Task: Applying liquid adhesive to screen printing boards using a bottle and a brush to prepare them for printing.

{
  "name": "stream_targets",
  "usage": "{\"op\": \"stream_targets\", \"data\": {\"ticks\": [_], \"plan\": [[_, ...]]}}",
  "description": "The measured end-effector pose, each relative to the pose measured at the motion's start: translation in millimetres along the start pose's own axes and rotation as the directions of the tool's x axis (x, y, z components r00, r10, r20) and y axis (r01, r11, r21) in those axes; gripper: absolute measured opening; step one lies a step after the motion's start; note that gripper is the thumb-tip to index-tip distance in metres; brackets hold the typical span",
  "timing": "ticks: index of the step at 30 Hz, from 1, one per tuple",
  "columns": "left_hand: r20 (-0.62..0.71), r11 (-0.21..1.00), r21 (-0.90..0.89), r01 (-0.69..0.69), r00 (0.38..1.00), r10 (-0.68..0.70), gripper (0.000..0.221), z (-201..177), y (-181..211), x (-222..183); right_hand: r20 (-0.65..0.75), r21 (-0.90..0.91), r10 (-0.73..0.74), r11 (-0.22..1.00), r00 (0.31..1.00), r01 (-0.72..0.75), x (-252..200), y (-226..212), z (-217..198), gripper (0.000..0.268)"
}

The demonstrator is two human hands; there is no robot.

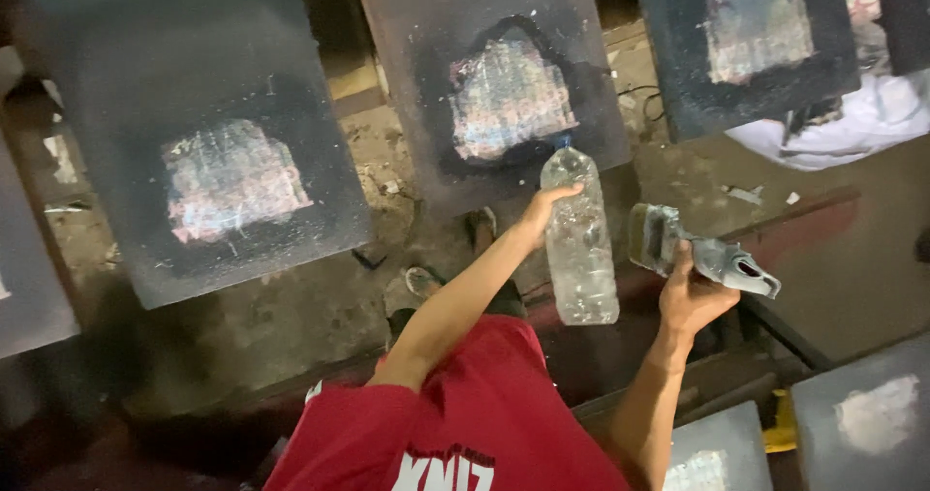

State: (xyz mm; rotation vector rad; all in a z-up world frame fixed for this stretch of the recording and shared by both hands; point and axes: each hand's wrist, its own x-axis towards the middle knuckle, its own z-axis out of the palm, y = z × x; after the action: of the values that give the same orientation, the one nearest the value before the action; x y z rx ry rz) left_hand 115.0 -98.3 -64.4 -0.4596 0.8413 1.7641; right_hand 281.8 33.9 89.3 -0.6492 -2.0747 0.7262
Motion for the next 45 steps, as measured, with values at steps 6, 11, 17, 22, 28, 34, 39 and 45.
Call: {"op": "stream_targets", "data": {"ticks": [6, 11, 17, 22, 28, 34, 39, 45], "plan": [[-0.047, 0.934, 0.313, -0.170, 0.980, 0.194, 0.090, 26, 26, -2, -0.083, 0.229, 0.032, 0.973, 0.996, -0.012, 55, 22, 41, 0.028], [0.218, 0.764, 0.346, -0.545, 0.838, 0.500, 0.054, 21, 41, -39, -0.068, 0.402, -0.077, 0.911, 0.995, 0.098, 109, 44, 139, 0.018], [0.402, 0.272, 0.703, -0.658, 0.682, 0.611, 0.060, -12, 57, -127, 0.112, -0.278, -0.254, 0.920, 0.961, 0.275, 126, 19, 291, 0.034], [0.177, 0.390, 0.763, -0.516, 0.747, 0.641, 0.062, -50, 66, -188, 0.331, 0.182, -0.376, 0.925, 0.866, 0.333, 33, -85, 379, 0.036], [0.085, 0.334, 0.810, -0.482, 0.659, 0.747, 0.057, -73, 70, -227, 0.445, 0.294, -0.063, 0.952, 0.893, -0.079, 130, -66, 398, 0.024], [0.024, 0.332, 0.814, -0.477, 0.598, 0.801, 0.050, -86, 75, -238, -0.008, 0.051, -0.365, 0.930, 0.931, 0.365, 245, 52, 411, 0.026], [0.055, 0.280, 0.810, -0.515, 0.543, 0.838, 0.054, -67, 82, -233, 0.218, 0.146, -0.273, 0.958, 0.937, 0.245, 95, -7, 509, 0.010], [-0.101, 0.429, 0.745, -0.511, 0.549, 0.830, 0.043, -51, 92, -210, 0.411, 0.509, -0.647, 0.747, 0.643, 0.427, 46, -159, 475, 0.044]]}}
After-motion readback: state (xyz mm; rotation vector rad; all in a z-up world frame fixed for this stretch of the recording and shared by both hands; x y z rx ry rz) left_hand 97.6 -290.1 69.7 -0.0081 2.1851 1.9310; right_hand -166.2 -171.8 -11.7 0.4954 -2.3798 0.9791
